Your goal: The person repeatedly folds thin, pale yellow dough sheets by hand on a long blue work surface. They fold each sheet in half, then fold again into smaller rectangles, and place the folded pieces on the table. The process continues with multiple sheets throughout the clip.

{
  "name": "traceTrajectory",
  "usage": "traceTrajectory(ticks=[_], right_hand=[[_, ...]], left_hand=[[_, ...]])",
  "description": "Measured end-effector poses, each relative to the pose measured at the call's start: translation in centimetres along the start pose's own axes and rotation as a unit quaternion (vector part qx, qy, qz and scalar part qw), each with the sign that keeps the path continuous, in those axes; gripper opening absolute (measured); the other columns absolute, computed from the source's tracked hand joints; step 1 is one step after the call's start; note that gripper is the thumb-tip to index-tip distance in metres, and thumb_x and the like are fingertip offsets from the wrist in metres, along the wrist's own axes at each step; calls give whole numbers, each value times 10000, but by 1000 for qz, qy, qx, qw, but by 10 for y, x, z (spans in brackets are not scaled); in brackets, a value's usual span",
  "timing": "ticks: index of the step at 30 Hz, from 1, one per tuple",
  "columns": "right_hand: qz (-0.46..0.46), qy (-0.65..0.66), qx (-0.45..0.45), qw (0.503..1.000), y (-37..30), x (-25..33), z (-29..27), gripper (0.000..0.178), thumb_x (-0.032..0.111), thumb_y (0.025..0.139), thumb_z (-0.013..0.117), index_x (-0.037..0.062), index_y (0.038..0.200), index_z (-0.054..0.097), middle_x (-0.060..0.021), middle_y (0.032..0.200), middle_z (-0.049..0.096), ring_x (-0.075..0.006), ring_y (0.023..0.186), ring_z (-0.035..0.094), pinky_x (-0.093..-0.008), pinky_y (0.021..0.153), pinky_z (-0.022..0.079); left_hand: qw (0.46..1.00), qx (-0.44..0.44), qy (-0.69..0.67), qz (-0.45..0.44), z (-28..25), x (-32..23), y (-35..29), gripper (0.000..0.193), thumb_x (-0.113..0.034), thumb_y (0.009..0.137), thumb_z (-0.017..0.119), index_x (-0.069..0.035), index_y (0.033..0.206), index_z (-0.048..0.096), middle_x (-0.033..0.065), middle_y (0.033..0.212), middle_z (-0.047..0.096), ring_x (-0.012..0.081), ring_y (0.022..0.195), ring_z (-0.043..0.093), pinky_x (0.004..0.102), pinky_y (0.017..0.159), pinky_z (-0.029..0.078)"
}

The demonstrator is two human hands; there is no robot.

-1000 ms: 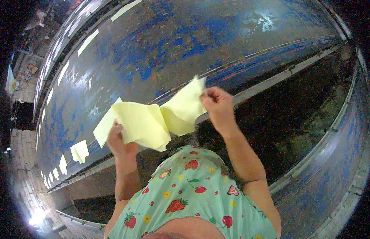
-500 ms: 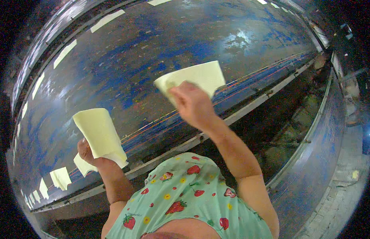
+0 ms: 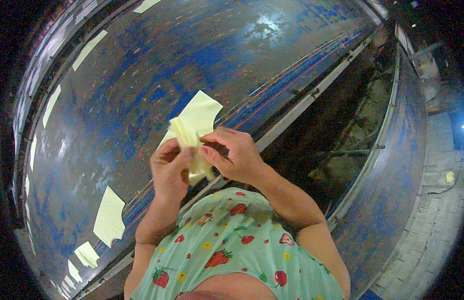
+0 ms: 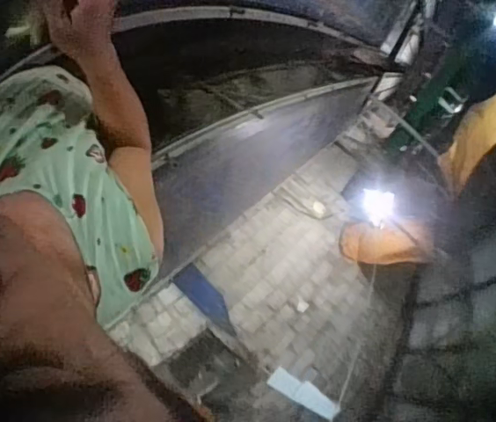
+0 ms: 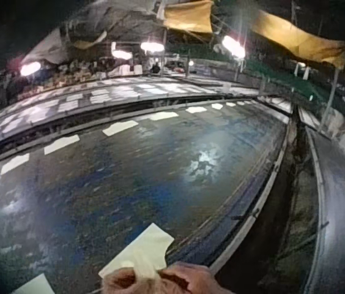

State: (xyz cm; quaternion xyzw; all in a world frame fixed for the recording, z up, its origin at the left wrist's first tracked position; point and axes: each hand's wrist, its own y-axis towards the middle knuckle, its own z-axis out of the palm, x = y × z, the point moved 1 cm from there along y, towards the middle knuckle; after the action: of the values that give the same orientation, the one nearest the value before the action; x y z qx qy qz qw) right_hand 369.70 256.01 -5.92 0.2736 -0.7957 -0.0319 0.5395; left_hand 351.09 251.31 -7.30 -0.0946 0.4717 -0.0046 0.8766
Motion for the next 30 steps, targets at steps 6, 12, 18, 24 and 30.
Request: traceTrajectory(ticks=[6, 12, 18, 24, 30], right_hand=[[19, -34, -71, 997, -33, -25, -80, 111, 91, 847, 774, 24, 909, 711, -106, 836, 707, -261, 695, 706, -356, 636, 568], [43, -8, -113, 993, -67, -62, -167, 72, 77, 847, 731, 25, 889, 705, -123, 806, 709, -286, 696, 707, -376, 639, 564], [158, 154, -92, 971, -95, -111, -239, 130, 118, 946, 656, 7, 926, 721, -72, 808, 731, -124, 691, 661, -322, 634, 533], [229, 476, -118, 841, -92, -142, -276, 242, 186, 1061, 621, 25, 1217, 712, -29, 949, 703, -85, 820, 637, -255, 782, 519], [35, 206, -133, 969, -60, -162, -316, 268, 34, 950, 727, 25, 1217, 704, -92, 1009, 687, -139, 845, 659, -296, 767, 545]], left_hand=[[998, 62, 11, -6, 82, 62, 16, 228, 41, 922, 737, 38, 1149, 721, 101, 1025, 761, 137, 864, 725, 259, 768, 585], [997, 61, 51, 13, 170, 110, 24, 239, 48, 899, 758, 25, 1136, 731, 82, 1024, 768, 123, 851, 724, 260, 752, 590], [993, 61, 100, 16, 238, 149, 33, 282, -2, 905, 774, 55, 1176, 724, 83, 1045, 766, 127, 880, 719, 277, 808, 583], [995, 76, 60, -3, 284, 171, 50, 303, 5, 905, 772, 65, 1196, 712, 109, 1060, 766, 150, 895, 729, 292, 813, 596], [996, 67, 56, -8, 307, 184, 103, 333, 18, 898, 768, 66, 1221, 705, 119, 1068, 762, 158, 891, 730, 306, 812, 605]])
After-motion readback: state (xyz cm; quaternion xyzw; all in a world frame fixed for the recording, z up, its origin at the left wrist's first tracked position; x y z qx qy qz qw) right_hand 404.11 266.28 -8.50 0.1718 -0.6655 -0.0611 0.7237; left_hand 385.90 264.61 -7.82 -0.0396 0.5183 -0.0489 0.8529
